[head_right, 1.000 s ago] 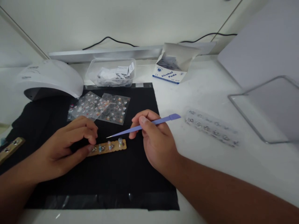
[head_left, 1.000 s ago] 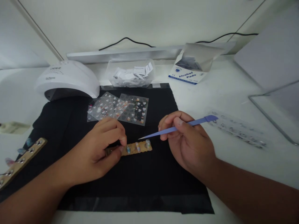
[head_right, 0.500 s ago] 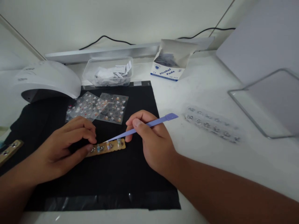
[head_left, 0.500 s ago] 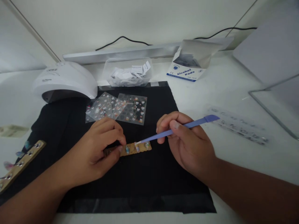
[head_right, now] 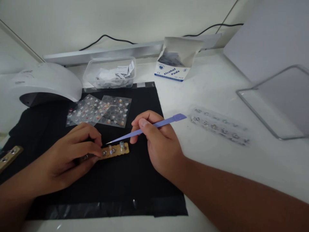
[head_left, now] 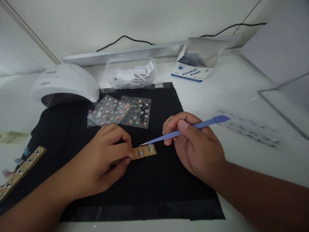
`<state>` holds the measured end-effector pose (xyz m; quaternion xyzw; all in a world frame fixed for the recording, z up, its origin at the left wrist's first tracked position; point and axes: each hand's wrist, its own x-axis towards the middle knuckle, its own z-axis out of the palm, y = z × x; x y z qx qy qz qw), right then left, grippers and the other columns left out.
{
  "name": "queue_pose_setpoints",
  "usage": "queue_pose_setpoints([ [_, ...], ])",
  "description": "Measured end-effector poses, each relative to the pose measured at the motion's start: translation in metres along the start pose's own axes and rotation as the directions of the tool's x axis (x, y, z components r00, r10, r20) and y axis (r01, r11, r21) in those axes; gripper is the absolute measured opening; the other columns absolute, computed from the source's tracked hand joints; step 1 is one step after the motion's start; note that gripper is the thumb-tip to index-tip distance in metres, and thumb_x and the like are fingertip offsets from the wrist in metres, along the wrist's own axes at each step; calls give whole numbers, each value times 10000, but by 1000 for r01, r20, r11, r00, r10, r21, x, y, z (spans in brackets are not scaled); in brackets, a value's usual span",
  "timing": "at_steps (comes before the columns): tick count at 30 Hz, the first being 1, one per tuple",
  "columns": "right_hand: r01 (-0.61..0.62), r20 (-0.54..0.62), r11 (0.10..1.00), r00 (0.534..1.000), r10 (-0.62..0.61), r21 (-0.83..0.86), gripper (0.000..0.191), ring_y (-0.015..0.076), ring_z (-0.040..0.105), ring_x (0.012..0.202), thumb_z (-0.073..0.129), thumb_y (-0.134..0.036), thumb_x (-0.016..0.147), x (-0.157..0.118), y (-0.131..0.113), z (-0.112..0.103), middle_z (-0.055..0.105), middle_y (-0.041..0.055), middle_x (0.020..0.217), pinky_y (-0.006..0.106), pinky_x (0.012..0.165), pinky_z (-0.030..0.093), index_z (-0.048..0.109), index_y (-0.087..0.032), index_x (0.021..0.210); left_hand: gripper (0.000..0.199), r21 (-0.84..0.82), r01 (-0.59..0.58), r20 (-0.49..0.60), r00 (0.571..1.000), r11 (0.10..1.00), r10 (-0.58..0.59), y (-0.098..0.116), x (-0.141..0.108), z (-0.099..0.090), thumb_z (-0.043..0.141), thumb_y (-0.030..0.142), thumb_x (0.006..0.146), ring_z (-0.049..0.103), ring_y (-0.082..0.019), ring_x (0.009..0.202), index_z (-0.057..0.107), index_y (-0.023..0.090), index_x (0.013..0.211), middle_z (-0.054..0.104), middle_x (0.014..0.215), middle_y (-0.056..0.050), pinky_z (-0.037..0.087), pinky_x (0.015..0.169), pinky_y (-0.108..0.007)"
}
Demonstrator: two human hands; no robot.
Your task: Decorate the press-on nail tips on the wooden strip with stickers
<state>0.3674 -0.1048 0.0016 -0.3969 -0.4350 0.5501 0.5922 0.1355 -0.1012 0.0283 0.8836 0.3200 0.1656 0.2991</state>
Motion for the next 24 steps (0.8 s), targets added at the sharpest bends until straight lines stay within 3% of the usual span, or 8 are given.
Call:
queue_pose_setpoints([
  [11, -5, 21, 1000, 1000, 4, 24, 195, 88, 605, 554, 621, -249, 896, 2, 1, -3, 629, -10, 695, 234, 569, 454, 695, -196, 723, 200, 71, -20, 12, 1000, 997, 19, -1, 0, 1, 506, 62, 925, 490, -198, 929, 642, 207, 944, 567, 987, -37, 379, 817, -372],
  [24, -18, -19, 998, 1000, 19, 52, 209, 95, 600, 531, 588, -186, 871, 3, 2, -1, 629, -7, 657, 231, 545, 446, 705, -201, 698, 256, 21, -15, 50, 999, 1000, 14, -7, 1, 0, 500, 80, 935, 495, -202, 963, 682, 253, 986, 562, 1024, -31, 382, 830, -356],
])
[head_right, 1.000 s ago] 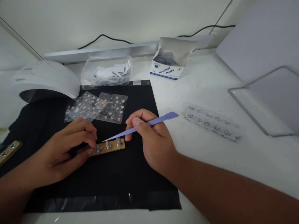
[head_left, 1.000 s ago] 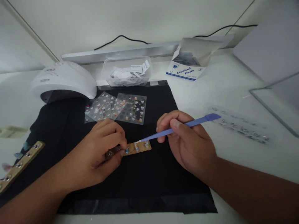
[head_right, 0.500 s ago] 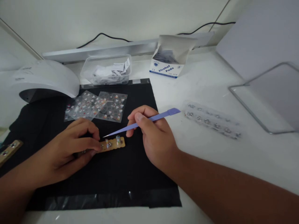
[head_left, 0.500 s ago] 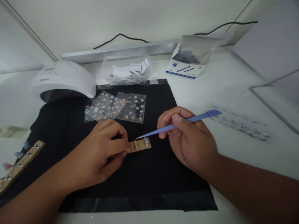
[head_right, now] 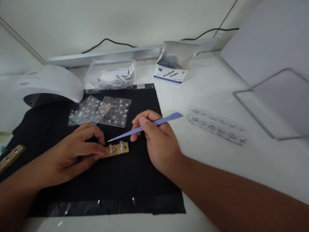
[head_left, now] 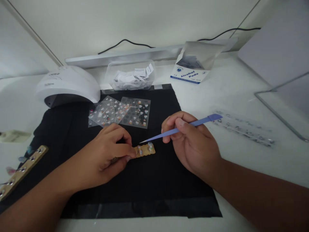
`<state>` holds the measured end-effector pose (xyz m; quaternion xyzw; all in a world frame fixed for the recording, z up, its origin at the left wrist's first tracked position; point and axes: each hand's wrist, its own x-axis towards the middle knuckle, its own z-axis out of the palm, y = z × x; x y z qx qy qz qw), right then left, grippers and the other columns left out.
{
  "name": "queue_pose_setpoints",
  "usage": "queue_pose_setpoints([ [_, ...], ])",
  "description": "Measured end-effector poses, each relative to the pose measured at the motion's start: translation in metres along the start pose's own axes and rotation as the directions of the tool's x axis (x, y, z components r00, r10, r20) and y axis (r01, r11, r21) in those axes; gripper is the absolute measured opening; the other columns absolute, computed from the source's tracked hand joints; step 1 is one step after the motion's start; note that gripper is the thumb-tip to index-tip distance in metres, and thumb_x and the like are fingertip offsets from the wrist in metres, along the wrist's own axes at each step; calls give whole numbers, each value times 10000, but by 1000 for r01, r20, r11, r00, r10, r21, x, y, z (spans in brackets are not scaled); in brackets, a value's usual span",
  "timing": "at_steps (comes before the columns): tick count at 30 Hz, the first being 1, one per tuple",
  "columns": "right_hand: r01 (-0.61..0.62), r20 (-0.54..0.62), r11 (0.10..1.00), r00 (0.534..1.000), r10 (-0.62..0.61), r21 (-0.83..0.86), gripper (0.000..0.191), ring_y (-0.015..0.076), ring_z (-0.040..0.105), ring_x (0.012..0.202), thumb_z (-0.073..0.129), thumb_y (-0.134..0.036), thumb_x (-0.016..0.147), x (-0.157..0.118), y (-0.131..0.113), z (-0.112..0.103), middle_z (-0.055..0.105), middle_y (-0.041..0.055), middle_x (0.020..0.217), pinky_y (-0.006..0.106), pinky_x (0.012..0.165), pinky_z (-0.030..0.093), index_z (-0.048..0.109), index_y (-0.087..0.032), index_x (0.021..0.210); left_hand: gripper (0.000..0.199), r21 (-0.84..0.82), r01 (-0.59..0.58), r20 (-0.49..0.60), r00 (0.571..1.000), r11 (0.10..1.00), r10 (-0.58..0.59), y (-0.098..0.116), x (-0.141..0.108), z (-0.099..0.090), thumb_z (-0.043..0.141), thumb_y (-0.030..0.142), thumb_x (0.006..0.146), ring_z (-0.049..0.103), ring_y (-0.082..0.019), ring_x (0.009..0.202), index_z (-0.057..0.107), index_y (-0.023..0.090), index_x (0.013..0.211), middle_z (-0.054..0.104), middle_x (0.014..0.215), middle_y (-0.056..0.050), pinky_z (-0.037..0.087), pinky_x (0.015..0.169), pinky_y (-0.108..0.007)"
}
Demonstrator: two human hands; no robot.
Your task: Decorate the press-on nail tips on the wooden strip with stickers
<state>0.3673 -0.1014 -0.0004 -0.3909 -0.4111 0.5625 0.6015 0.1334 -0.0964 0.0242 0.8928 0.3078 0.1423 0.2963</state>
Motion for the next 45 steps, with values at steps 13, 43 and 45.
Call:
queue_pose_setpoints([
  [13, 28, -51, 1000, 998, -29, -13, 213, 108, 583, 549, 594, -245, 845, 7, 2, -3, 620, -9, 627, 251, 570, 436, 658, -201, 646, 260, -25, -6, 30, 1000, 1000, 7, -3, 1, 1, 504, 71, 921, 498, -203, 970, 679, 250, 993, 573, 1009, -29, 382, 865, -370],
  [43, 32, -77, 996, 996, -39, -89, 249, 132, 554, 577, 656, -361, 846, 22, -4, -11, 592, -8, 628, 285, 594, 438, 658, -195, 661, 225, -42, -63, -11, 998, 997, 63, -5, 3, 4, 542, 40, 893, 533, -193, 972, 663, 220, 954, 599, 976, -26, 379, 906, -380],
  [45, 38, -77, 995, 996, -45, -90, 255, 132, 557, 579, 667, -374, 843, 22, -3, -11, 589, -10, 636, 287, 599, 447, 654, -195, 661, 219, -35, -71, -19, 997, 997, 70, -5, 3, 4, 536, 59, 911, 539, -191, 971, 673, 220, 970, 601, 981, -30, 388, 911, -382],
])
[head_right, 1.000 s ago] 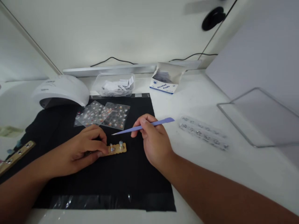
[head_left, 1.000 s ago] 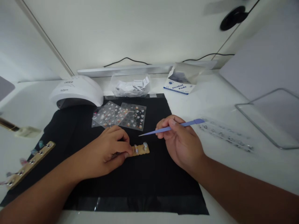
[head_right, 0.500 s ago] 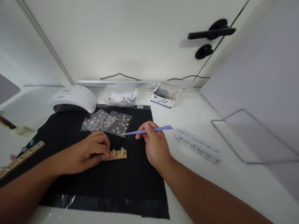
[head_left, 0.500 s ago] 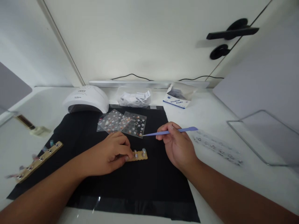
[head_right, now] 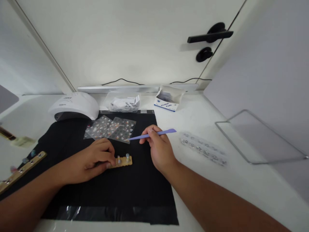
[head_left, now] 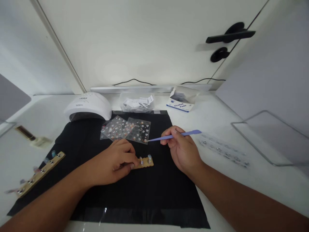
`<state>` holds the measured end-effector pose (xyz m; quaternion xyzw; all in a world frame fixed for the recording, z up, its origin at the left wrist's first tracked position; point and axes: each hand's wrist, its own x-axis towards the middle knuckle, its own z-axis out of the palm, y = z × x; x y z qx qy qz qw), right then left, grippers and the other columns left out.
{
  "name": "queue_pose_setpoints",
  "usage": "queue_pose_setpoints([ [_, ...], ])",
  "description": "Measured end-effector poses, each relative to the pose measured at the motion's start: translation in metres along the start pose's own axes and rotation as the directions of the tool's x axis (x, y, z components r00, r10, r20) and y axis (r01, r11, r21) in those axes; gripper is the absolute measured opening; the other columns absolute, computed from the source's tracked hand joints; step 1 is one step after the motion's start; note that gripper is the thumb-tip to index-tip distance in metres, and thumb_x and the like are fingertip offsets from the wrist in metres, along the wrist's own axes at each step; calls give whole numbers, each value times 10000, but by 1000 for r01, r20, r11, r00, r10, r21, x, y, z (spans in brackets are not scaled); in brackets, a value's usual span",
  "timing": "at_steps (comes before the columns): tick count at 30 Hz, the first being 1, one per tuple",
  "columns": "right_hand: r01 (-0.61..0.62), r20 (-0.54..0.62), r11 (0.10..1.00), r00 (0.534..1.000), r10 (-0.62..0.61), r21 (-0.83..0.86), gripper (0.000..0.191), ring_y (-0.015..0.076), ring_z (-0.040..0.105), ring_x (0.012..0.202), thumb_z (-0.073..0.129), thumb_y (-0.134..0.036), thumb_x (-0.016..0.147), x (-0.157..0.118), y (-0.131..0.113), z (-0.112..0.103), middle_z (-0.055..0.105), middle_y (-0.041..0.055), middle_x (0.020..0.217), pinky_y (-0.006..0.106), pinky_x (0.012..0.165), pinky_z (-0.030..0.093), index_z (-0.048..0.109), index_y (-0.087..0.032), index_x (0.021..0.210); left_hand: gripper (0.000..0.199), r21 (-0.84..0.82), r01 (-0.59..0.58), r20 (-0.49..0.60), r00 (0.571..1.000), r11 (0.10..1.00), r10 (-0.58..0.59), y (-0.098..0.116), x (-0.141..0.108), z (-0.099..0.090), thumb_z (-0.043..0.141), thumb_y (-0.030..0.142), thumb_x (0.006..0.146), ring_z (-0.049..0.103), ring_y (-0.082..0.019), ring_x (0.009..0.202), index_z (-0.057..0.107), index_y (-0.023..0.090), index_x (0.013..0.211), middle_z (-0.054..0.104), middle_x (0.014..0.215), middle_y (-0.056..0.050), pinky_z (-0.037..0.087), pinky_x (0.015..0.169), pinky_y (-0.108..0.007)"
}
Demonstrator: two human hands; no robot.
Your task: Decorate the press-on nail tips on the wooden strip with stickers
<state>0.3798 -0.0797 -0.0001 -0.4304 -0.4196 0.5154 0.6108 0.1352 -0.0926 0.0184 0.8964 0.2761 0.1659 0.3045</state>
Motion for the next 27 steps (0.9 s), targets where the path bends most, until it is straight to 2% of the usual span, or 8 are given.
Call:
queue_pose_setpoints([
  [4, 13, -8, 1000, 1000, -13, -5, 263, 133, 562, 581, 671, -391, 844, 0, 1, 0, 599, -8, 638, 288, 600, 453, 649, -197, 668, 241, -33, -27, -27, 999, 999, 26, 0, -1, -1, 541, 85, 919, 559, -190, 986, 698, 224, 1038, 611, 1023, -48, 432, 906, -366],
  [7, 25, -14, 1000, 1000, -25, -5, 261, 137, 565, 576, 671, -395, 833, 1, 1, 0, 602, -8, 620, 290, 591, 449, 649, -201, 660, 222, -101, -78, -159, 985, 992, 62, -5, -4, -5, 549, 99, 908, 586, -180, 965, 685, 207, 1046, 623, 1018, -54, 472, 877, -338],
  [10, 41, -19, 999, 999, -41, 1, 255, 135, 564, 568, 675, -393, 819, 3, 0, -1, 601, -11, 611, 289, 589, 447, 643, -204, 651, 145, -107, -70, -312, 950, 992, 33, -14, -9, -11, 513, 131, 934, 592, -182, 945, 637, 182, 988, 625, 975, -56, 476, 868, -343],
  [15, 50, -25, 999, 998, -50, 9, 246, 136, 560, 572, 658, -370, 832, 5, -1, -3, 601, -10, 617, 288, 588, 452, 631, -207, 650, 119, -102, 22, -474, 878, 995, -68, -28, -13, -14, 494, 147, 938, 554, -190, 958, 528, 194, 1042, 582, 991, -49, 449, 889, -363],
  [18, 40, -18, 999, 999, -40, 14, 245, 129, 563, 573, 645, -360, 846, 4, -1, -3, 602, -10, 626, 284, 592, 455, 629, -203, 658, 75, -106, 6, -457, 888, 994, -54, -26, -11, -13, 503, 149, 931, 554, -185, 944, 525, 196, 985, 573, 973, -42, 451, 876, -349],
  [22, 32, -9, 999, 999, -32, 22, 249, 126, 571, 572, 647, -364, 851, 4, 0, -3, 600, -12, 622, 280, 595, 456, 628, -203, 662, 78, -105, -26, -340, 940, 994, -11, -13, -6, -11, 531, 134, 911, 585, -184, 922, 580, 180, 872, 604, 932, -45, 468, 863, -342],
  [27, 28, 0, 999, 1000, -28, 24, 244, 128, 577, 575, 663, -374, 843, 5, -1, -4, 604, -11, 654, 287, 588, 469, 628, -204, 672, 113, -93, -11, -218, 976, 996, -10, -5, -3, -9, 563, 108, 885, 597, -192, 950, 657, 171, 877, 641, 982, -64, 482, 883, -352],
])
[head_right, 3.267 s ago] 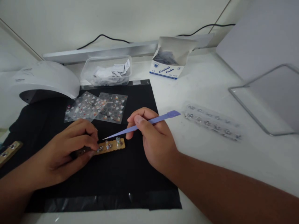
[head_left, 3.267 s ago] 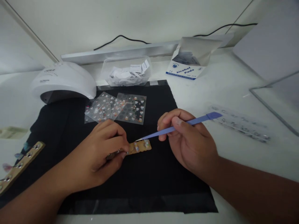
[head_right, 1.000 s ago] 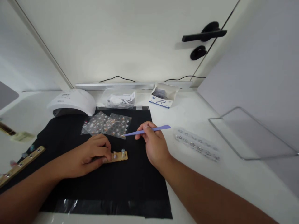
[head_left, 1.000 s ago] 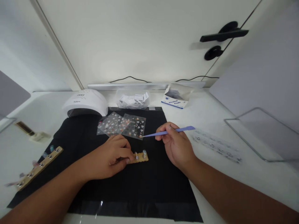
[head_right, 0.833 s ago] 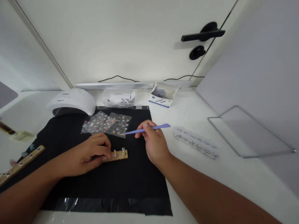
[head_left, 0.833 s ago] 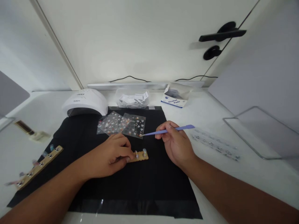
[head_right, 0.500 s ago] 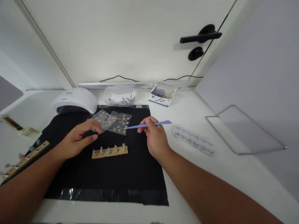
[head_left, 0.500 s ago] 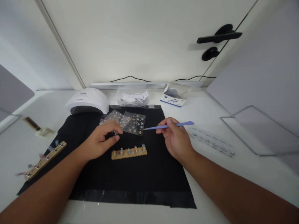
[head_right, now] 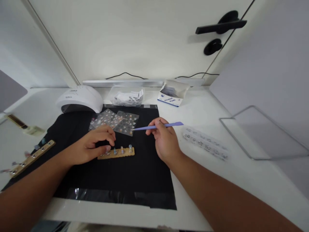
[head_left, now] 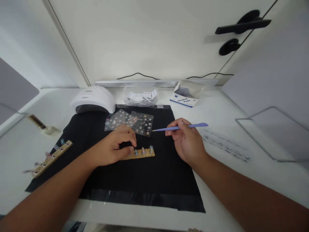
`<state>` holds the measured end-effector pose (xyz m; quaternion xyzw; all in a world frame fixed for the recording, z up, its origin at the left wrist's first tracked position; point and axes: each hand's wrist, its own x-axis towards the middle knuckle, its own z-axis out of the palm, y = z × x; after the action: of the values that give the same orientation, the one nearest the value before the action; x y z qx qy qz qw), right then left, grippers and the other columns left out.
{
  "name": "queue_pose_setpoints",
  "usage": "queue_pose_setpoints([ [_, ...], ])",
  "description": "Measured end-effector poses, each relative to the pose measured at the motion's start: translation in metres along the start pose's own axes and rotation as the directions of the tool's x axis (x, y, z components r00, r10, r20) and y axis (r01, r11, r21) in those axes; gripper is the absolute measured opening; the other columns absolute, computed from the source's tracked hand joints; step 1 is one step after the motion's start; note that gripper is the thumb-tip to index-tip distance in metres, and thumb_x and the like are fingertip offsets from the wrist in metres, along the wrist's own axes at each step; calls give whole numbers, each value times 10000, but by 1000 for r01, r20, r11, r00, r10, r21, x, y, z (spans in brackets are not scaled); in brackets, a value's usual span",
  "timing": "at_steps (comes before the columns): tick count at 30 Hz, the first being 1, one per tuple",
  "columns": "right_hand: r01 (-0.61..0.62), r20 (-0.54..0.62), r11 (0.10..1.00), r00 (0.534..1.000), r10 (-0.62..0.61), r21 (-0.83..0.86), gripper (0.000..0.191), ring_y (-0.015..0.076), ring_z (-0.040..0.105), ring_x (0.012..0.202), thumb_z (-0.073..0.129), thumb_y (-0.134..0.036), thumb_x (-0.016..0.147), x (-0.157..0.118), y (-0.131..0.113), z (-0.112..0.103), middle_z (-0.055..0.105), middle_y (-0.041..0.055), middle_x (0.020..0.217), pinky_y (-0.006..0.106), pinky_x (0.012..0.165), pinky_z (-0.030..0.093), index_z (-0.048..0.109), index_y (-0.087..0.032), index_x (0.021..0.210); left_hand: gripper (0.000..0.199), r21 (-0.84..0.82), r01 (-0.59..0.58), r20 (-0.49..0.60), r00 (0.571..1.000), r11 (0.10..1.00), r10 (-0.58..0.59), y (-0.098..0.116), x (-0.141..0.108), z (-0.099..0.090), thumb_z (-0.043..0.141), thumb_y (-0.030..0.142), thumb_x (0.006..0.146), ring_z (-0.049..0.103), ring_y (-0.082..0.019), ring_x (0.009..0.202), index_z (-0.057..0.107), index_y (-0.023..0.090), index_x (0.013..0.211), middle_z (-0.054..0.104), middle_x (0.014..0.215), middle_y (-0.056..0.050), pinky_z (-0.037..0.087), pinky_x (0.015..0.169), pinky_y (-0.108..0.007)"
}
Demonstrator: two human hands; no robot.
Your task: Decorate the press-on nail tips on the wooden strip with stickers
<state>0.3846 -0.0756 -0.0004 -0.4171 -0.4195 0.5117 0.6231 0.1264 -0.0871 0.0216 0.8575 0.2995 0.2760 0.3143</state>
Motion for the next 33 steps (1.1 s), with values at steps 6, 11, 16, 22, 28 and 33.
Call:
queue_pose_setpoints([
  [6, -6, 4, 1000, 1000, 6, -7, 264, 126, 583, 576, 661, -400, 854, -2, 1, 0, 601, -12, 659, 285, 590, 475, 625, -203, 683, 142, -7, -20, 76, 997, 1000, 21, 0, 3, 1, 574, 121, 883, 598, -191, 961, 703, 176, 863, 629, 1009, -66, 479, 907, -359],
  [11, -14, 2, 1000, 1000, 14, -6, 268, 119, 580, 576, 646, -381, 875, -4, 1, 0, 601, -11, 633, 272, 593, 468, 630, -198, 679, 159, 4, -21, 89, 996, 1000, 20, 1, 4, 4, 563, 101, 887, 592, -190, 975, 703, 177, 883, 617, 1023, -67, 472, 890, -351],
  [16, -22, -12, 1000, 1000, 22, 8, 238, 119, 584, 577, 656, -349, 855, -4, -1, 2, 610, -9, 620, 261, 591, 464, 644, -200, 670, 185, 32, -32, 113, 993, 999, 28, 0, 3, 7, 552, 83, 888, 577, -193, 949, 708, 181, 893, 626, 995, -62, 452, 883, -365],
  [22, -24, -17, 1000, 1000, 24, 12, 239, 119, 581, 571, 650, -335, 855, -4, -2, 2, 601, -11, 620, 262, 591, 465, 643, -199, 658, 208, 55, -27, 133, 991, 998, 20, 0, 2, 8, 552, 80, 901, 579, -190, 941, 722, 197, 928, 633, 987, -54, 437, 913, -382],
  [28, -18, -15, 1000, 1000, 18, -9, 255, 126, 575, 578, 639, -348, 868, -3, -3, -1, 601, -4, 625, 271, 591, 465, 643, -200, 660, 236, 78, -15, 2, 1000, 997, 14, 0, -3, 5, 524, 93, 906, 570, -207, 1112, 702, 205, 1014, 585, 1175, -80, 459, 980, -367],
  [33, -11, -11, 1000, 1000, 11, -12, 238, 130, 568, 580, 637, -331, 853, -2, -3, -2, 603, 0, 619, 274, 594, 455, 655, -206, 651, 220, 305, 251, -357, 924, 919, -134, -23, -5, -14, 510, 221, 920, 561, -244, 1115, 672, 195, 1068, 601, 1118, -89, 460, 1017, -418],
])
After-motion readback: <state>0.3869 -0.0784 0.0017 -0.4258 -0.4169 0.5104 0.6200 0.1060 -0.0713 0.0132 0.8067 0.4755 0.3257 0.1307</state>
